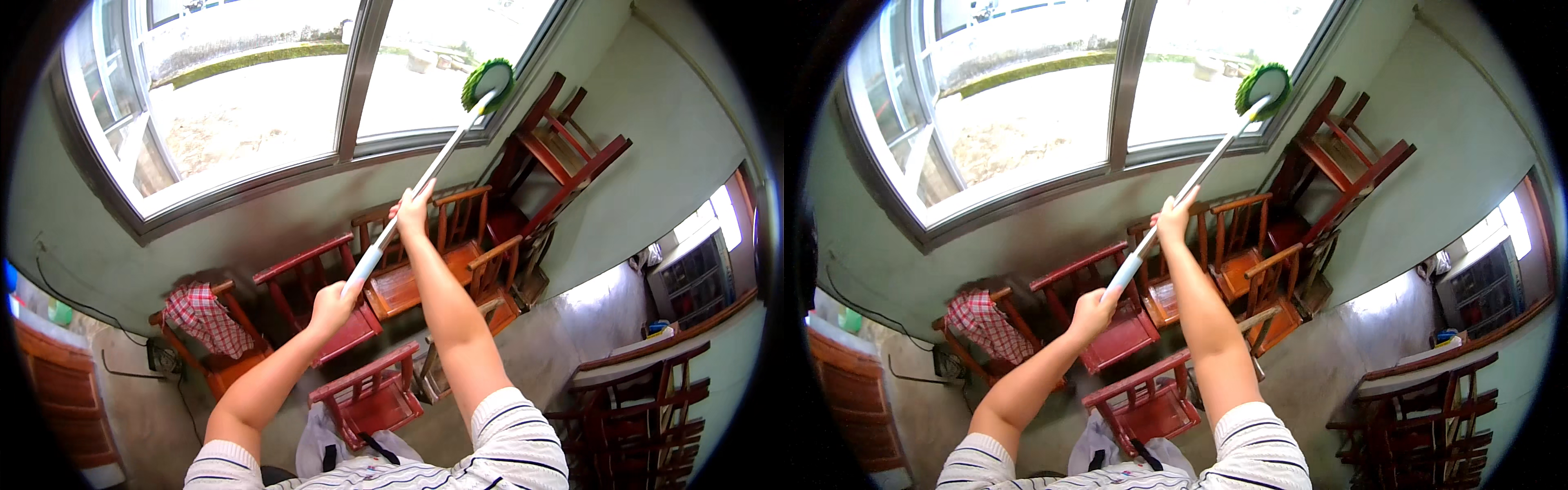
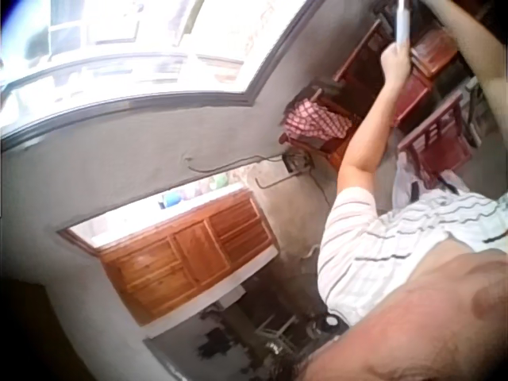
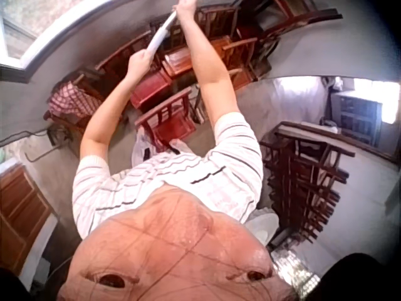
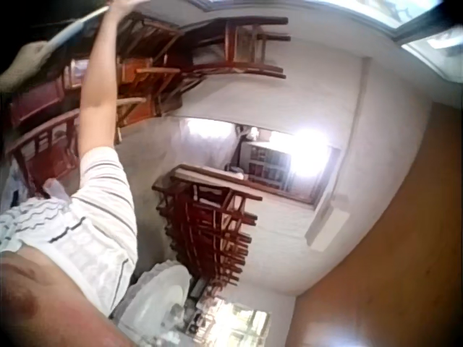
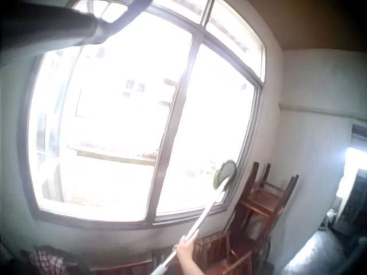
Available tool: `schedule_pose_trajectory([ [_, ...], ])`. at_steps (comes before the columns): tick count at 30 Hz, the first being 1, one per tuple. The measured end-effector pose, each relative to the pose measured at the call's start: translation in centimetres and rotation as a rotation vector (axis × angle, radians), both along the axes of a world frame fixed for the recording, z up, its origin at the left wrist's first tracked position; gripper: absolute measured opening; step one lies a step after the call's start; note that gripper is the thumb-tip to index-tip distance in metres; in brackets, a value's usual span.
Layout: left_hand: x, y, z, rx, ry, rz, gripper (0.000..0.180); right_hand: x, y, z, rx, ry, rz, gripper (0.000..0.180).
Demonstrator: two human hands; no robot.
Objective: The person uses a long-handled green duster to clean the exterior glass of a sliding door and an interior window. The person moves from an outdoor balcony area into a room with wooden furniture to reach the window, wiping the glass surfaces with vertical and horizontal strokes.
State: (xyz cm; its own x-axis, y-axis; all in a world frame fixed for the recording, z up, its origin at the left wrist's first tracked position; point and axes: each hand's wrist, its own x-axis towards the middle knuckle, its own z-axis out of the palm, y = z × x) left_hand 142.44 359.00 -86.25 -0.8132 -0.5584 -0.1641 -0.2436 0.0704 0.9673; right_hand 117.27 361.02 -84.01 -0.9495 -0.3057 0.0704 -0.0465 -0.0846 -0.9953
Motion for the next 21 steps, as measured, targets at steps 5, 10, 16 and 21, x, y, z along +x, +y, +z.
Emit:
schedule_pose_trajectory([
  [5, 8.3, 1.3, -3.2, -0.057, -0.19, 0.08, 0.047, 8.1, 0.3, -7.3, -0.093, -0.147, 0.067, 0.074],
  [10, 18.1, 3.0, -5.3, 0.005, -0.139, 0.166, 0.041, 18.6, 0.9, -5.7, -0.072, -0.146, 0.255, 0.077],
  [16, 21.1, 6.4, -4.8, 0.233, 0.084, 0.248, 0.04, 22.4, 2.7, 1.9, -0.14, -0.024, 0.377, 0.08],
  [21, 14.2, 8.0, 0.4, 0.485, 0.255, 0.154, 0.036, 17.8, 3.0, 10.2, -0.116, 0.209, 0.373, 0.079],
])
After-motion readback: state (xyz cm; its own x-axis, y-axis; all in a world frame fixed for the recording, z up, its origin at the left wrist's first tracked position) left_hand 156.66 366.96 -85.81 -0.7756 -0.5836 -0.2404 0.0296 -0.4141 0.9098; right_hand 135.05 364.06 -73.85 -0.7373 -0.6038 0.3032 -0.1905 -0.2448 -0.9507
